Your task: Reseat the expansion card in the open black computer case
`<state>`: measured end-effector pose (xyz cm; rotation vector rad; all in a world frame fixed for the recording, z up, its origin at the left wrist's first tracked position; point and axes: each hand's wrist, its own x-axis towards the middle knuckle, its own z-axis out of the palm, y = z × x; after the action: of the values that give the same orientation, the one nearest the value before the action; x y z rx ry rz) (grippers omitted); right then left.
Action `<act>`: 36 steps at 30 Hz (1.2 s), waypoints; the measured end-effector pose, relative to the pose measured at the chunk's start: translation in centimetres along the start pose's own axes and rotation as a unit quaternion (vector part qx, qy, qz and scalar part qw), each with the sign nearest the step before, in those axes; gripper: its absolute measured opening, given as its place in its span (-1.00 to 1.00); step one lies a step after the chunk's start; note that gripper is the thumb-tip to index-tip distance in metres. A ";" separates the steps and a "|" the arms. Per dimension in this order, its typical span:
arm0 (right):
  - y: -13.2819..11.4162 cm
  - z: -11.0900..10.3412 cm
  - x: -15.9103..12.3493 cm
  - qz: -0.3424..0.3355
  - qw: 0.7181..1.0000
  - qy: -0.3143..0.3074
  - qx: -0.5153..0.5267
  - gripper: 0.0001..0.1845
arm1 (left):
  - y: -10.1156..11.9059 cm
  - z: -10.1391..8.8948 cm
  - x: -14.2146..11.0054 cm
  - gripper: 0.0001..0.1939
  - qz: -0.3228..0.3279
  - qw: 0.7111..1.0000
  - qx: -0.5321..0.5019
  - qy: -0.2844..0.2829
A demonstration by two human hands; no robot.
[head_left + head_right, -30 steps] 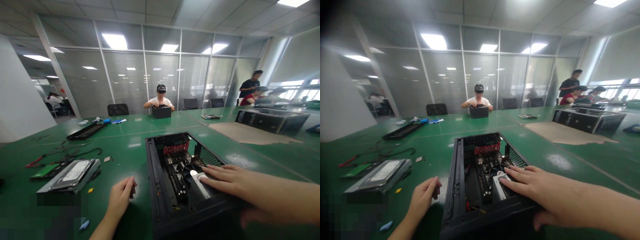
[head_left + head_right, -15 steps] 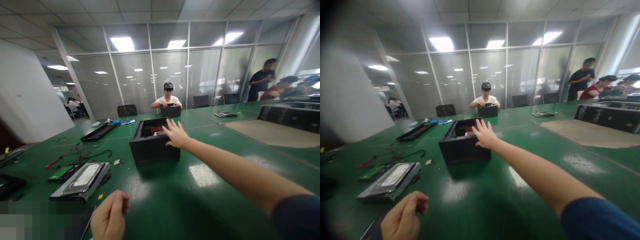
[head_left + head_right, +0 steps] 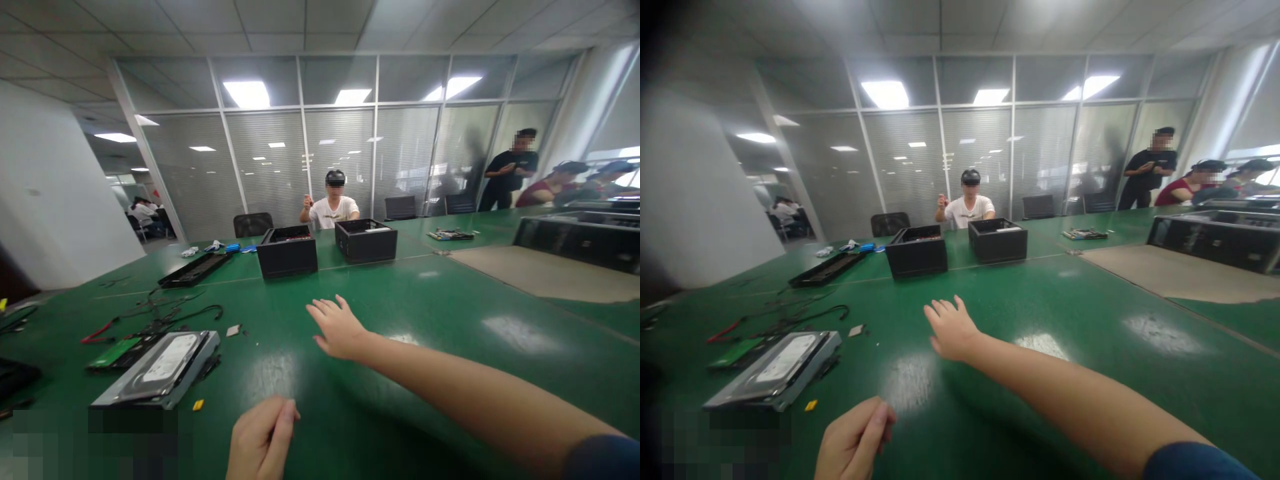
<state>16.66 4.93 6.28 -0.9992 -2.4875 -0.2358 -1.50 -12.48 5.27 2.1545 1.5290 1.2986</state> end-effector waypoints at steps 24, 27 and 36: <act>24.9 -10.8 -6.6 0.211 0.972 -0.040 -0.096 -0.64 | -1.9 1.3 0.8 -0.50 -0.085 0.994 -0.052 -0.045; 21.9 -10.9 -8.9 0.179 0.981 -0.006 -0.077 -0.65 | -1.8 1.5 0.9 -0.51 -0.094 0.992 -0.071 -0.052; 2.7 -15.1 -17.0 0.128 0.989 0.073 0.013 -0.74 | -1.1 2.3 1.2 -0.55 -0.111 0.986 -0.084 -0.091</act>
<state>34.49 -8.32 11.78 -1.2301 -2.2005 -0.1859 -0.46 -10.31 3.89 1.8800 1.4800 1.0853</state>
